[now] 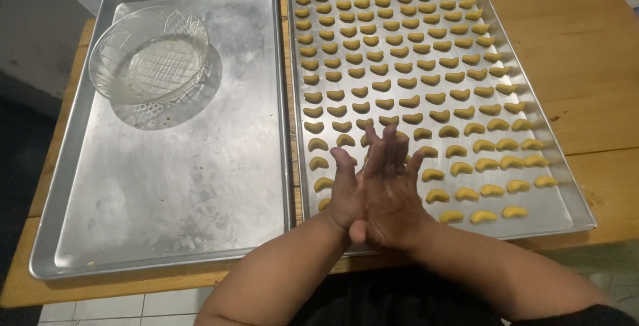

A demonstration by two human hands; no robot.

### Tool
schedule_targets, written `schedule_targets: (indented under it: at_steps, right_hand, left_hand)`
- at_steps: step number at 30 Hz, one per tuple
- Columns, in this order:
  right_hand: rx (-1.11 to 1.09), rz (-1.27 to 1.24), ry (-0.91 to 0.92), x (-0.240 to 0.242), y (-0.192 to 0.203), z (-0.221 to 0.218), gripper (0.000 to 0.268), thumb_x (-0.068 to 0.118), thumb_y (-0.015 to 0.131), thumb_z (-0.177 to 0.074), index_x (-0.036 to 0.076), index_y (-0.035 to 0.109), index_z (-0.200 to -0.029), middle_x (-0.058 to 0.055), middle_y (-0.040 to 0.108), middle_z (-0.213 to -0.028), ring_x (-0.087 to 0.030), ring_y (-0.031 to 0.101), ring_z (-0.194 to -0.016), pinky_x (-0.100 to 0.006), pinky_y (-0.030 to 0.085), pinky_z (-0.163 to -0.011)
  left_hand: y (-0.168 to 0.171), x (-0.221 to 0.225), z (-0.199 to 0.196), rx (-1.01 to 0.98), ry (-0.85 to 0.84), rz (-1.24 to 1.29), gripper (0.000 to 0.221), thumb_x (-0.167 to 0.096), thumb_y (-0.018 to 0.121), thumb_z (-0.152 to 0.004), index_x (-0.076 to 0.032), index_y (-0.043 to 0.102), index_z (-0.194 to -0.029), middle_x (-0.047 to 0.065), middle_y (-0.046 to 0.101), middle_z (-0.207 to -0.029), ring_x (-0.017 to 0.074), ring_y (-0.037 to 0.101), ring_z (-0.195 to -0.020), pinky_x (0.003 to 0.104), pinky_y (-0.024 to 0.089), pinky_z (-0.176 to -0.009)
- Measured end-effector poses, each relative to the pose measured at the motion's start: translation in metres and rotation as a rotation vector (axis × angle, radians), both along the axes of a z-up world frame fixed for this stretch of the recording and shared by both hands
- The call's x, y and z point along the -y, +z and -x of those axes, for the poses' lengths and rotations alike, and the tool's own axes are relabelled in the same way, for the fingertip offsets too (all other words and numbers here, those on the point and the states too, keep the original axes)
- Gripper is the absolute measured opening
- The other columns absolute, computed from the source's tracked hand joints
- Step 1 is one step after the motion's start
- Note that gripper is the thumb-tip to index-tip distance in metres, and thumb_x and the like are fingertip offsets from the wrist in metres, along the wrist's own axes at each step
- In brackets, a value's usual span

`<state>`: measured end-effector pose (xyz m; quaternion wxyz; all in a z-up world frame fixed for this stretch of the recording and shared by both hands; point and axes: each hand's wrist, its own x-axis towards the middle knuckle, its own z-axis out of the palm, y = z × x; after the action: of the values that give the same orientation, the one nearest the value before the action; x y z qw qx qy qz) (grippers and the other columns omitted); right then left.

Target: Shaping cookie dough into crescents by hand, arranging them on a baking sheet, and placing the sheet into a commercial oven.

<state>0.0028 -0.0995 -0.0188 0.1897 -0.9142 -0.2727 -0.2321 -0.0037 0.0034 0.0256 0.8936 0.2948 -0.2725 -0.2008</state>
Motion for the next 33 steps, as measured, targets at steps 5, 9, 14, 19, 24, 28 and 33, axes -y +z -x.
schedule_targets:
  at_steps: [5,9,14,19,24,28,33]
  right_hand:
    - [-0.268,-0.208,-0.194,0.018,0.036,-0.02,0.132,0.095,-0.011,-0.068,-0.001,-0.021,-0.158,-0.03,-0.026,-0.163,-0.056,-0.021,-0.149,-0.083,-0.005,-0.107]
    - [-0.169,-0.15,-0.131,0.007,0.01,-0.006,0.132,0.095,-0.009,-0.069,-0.003,-0.017,-0.158,-0.03,-0.024,-0.164,-0.052,-0.023,-0.149,-0.076,-0.01,-0.11]
    - [-0.236,-0.187,-0.157,0.011,0.031,-0.017,0.121,0.089,-0.013,-0.076,0.001,-0.022,-0.158,-0.027,-0.027,-0.164,-0.049,-0.026,-0.149,-0.079,-0.008,-0.11]
    - [-0.168,-0.123,-0.091,0.005,0.005,-0.01,0.125,0.092,-0.006,-0.076,-0.001,-0.019,-0.159,-0.028,-0.024,-0.165,-0.047,-0.025,-0.15,-0.075,-0.011,-0.109]
    - [-0.348,-0.284,-0.002,0.021,0.051,-0.008,0.112,0.088,-0.003,-0.081,0.008,-0.022,-0.157,-0.021,-0.025,-0.167,-0.041,-0.025,-0.156,-0.064,-0.017,-0.123]
    - [-0.163,-0.444,0.099,0.045,0.055,0.01,0.087,0.059,0.053,-0.072,0.008,0.049,-0.142,-0.012,0.058,-0.126,-0.034,0.058,-0.114,-0.046,0.046,-0.093]
    - [-0.032,-0.495,0.162,0.043,0.057,0.034,0.042,0.02,0.092,-0.068,0.013,0.082,-0.109,-0.003,0.077,-0.087,-0.021,0.074,-0.073,-0.032,0.062,-0.07]
  left_hand:
    - [0.007,-0.002,0.0,0.036,-0.007,-0.056,0.105,-0.08,0.001,-0.092,-0.003,0.008,-0.164,0.004,0.035,-0.162,0.0132,0.028,-0.153,0.036,-0.005,-0.133]
    - [-0.03,0.015,-0.024,0.296,0.136,0.093,0.138,-0.092,0.048,-0.068,-0.003,0.0,-0.163,0.016,0.002,-0.172,0.0265,0.011,-0.159,0.054,0.007,-0.132]
    - [-0.009,0.01,-0.018,0.18,0.115,0.044,0.122,-0.087,0.04,-0.078,-0.005,0.009,-0.163,0.011,0.012,-0.172,0.0189,0.016,-0.159,0.043,0.006,-0.136]
    - [0.046,0.002,-0.003,0.083,0.067,0.043,0.11,-0.083,0.031,-0.085,-0.008,0.014,-0.164,0.007,0.014,-0.172,0.0165,0.015,-0.159,0.039,0.003,-0.138]
    - [0.012,0.004,-0.007,-0.081,-0.03,0.159,0.097,-0.081,0.018,-0.09,-0.018,0.014,-0.163,0.002,0.0,-0.175,0.025,-0.002,-0.164,0.05,-0.003,-0.135]
    - [-0.035,0.004,-0.013,-0.557,-0.167,0.338,0.116,-0.104,0.032,-0.069,-0.031,0.022,-0.159,0.013,0.037,-0.155,0.033,0.049,-0.135,0.033,0.048,-0.105]
    - [-0.029,0.008,-0.01,-0.526,-0.097,0.132,0.114,-0.106,0.028,-0.065,-0.042,0.02,-0.158,0.006,0.023,-0.163,0.0274,0.025,-0.152,0.039,0.031,-0.121]
